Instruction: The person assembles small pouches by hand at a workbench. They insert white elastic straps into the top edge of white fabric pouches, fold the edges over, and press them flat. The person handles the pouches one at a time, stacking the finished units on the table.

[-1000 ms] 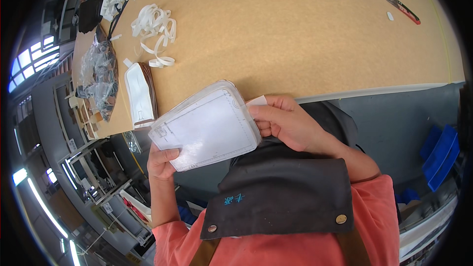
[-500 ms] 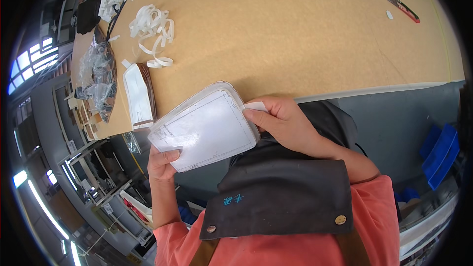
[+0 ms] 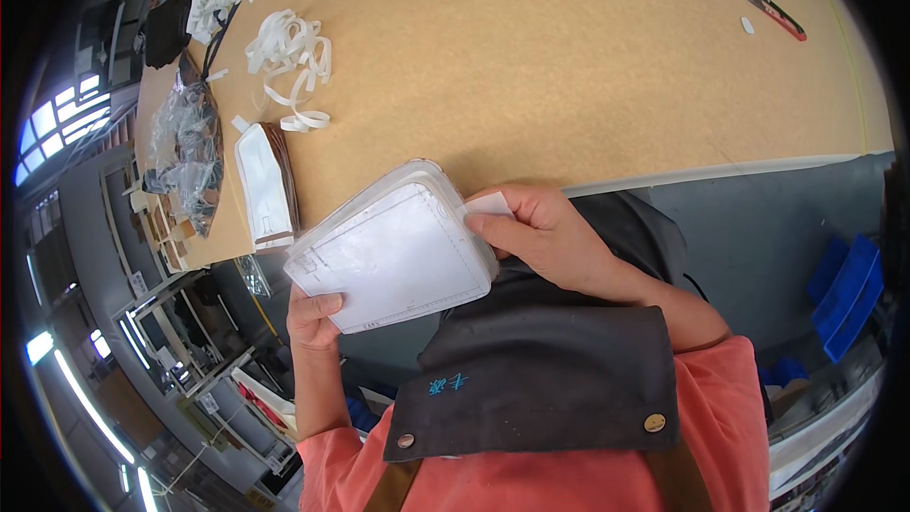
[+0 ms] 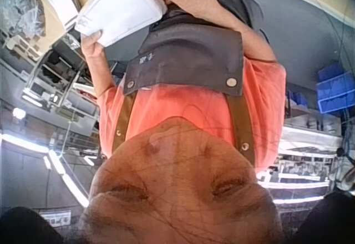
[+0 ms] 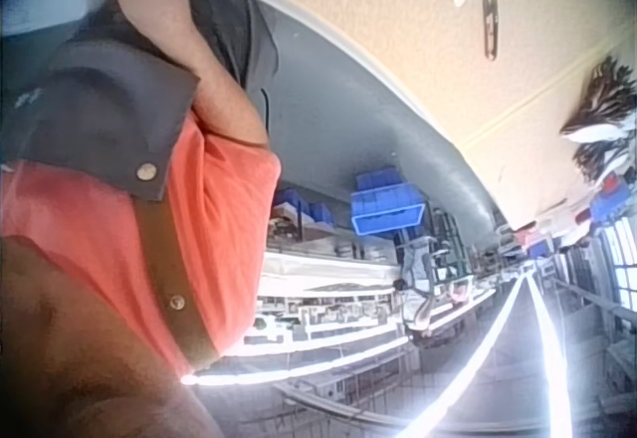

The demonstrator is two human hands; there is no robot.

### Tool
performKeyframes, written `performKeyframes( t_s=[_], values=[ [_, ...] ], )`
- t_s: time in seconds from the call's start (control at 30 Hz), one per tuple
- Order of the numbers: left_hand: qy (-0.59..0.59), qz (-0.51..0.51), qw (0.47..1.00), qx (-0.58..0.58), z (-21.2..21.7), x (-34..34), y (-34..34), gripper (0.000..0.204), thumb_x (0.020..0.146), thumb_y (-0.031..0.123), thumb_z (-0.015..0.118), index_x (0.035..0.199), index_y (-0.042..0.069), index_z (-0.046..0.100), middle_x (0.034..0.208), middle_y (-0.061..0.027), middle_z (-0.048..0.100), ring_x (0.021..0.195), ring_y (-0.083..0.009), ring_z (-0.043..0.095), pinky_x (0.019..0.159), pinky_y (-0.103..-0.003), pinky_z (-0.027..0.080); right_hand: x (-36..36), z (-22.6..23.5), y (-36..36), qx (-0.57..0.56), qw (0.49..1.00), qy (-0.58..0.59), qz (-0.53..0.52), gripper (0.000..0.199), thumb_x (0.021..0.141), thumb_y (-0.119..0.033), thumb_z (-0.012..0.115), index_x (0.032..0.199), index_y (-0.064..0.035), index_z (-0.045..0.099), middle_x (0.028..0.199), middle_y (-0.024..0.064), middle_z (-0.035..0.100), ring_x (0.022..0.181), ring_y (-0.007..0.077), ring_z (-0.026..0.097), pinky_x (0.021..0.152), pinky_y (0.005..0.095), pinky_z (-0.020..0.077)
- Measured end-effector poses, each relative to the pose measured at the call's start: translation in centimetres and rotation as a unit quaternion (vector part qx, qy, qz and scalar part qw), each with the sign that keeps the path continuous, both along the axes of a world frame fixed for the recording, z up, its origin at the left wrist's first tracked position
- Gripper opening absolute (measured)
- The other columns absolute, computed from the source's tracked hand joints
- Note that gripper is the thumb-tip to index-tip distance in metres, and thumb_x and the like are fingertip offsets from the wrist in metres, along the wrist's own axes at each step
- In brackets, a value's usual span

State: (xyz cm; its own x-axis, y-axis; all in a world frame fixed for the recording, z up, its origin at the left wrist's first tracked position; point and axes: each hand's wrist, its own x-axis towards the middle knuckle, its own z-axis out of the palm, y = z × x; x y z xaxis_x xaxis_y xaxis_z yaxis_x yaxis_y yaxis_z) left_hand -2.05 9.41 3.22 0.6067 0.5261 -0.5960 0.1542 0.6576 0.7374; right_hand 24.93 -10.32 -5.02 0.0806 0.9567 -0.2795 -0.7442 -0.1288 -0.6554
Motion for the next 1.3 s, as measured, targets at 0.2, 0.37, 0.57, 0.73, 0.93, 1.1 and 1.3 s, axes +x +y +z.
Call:
performKeyframes(
  t_s=[0.2,0.37,0.57,0.73,0.93,1.1,1.3],
  values=[
    [-0.004,0.010,1.000,-0.002,0.1,-0.2,0.1,0.080,0.067,-0.009,0.072,0.141,-0.005,0.044,0.133,-0.0206,0.058,0.123,-0.0355,0.058,0.105,-0.046,0.048,-0.5,0.3,0.2,-0.017,0.999,0.012,-0.032,0.020,0.099,-0.009,0.060,0.109,0.0051,0.068,0.093,0.0022,0.071,0.084,0.0051,0.061,0.071,0.0240,0.0498],
    [-0.007,0.008,1.000,-0.007,0.2,-0.3,0.1,0.079,0.067,-0.009,0.072,0.141,-0.005,0.044,0.133,-0.0204,0.058,0.123,-0.0357,0.058,0.105,-0.046,0.047,-0.4,0.4,0.1,-0.018,1.000,-0.011,-0.017,0.019,0.100,-0.010,0.059,0.111,0.0040,0.067,0.097,0.0033,0.070,0.088,0.0061,0.062,0.074,0.0240,0.0511],
    [-0.003,0.014,1.000,0.000,0.0,-0.5,0.0,0.079,0.067,-0.009,0.073,0.141,-0.005,0.044,0.132,-0.0202,0.059,0.122,-0.0357,0.059,0.104,-0.046,0.048,-0.3,0.4,-0.1,-0.018,0.999,-0.031,-0.006,0.018,0.101,-0.010,0.059,0.111,0.0032,0.066,0.100,0.0034,0.070,0.090,0.0062,0.063,0.077,0.0235,0.0512],
    [0.002,0.012,1.000,0.003,0.0,-0.4,-0.1,0.079,0.066,-0.009,0.073,0.140,-0.005,0.045,0.131,-0.0200,0.060,0.121,-0.0355,0.060,0.104,-0.046,0.048,-0.2,0.9,-0.2,-0.015,0.997,-0.071,-0.011,0.018,0.101,-0.010,0.059,0.111,0.0032,0.066,0.099,0.0033,0.071,0.090,0.0061,0.063,0.077,0.0233,0.0514],
    [0.016,0.010,0.999,0.027,0.3,0.3,-0.4,0.080,0.065,-0.009,0.074,0.140,-0.005,0.045,0.130,-0.0196,0.061,0.120,-0.0348,0.060,0.103,-0.045,0.049,-0.5,0.9,-0.3,-0.042,0.993,-0.106,-0.011,0.019,0.100,-0.009,0.059,0.113,0.0034,0.066,0.099,0.0038,0.071,0.090,0.0061,0.063,0.077,0.0231,0.0515],
    [0.024,0.017,0.999,0.042,0.3,0.4,-0.7,0.080,0.066,-0.008,0.075,0.140,-0.005,0.045,0.131,-0.0188,0.060,0.120,-0.0340,0.060,0.103,-0.044,0.049,-0.3,1.2,-0.2,-0.063,0.989,-0.135,-0.009,0.021,0.101,-0.010,0.059,0.114,0.0037,0.067,0.097,0.0032,0.071,0.088,0.0059,0.063,0.077,0.0223,0.0513],
    [0.026,0.003,0.999,0.047,0.3,1.0,-0.5,0.082,0.066,-0.006,0.078,0.141,-0.004,0.044,0.131,-0.0179,0.060,0.121,-0.0328,0.059,0.103,-0.043,0.049,0.4,0.3,-0.3,-0.019,1.000,-0.016,0.014,0.025,0.104,-0.016,0.055,0.119,0.0026,0.065,0.100,0.0040,0.070,0.090,0.0067,0.063,0.080,0.0239,0.0529]
  ],
)
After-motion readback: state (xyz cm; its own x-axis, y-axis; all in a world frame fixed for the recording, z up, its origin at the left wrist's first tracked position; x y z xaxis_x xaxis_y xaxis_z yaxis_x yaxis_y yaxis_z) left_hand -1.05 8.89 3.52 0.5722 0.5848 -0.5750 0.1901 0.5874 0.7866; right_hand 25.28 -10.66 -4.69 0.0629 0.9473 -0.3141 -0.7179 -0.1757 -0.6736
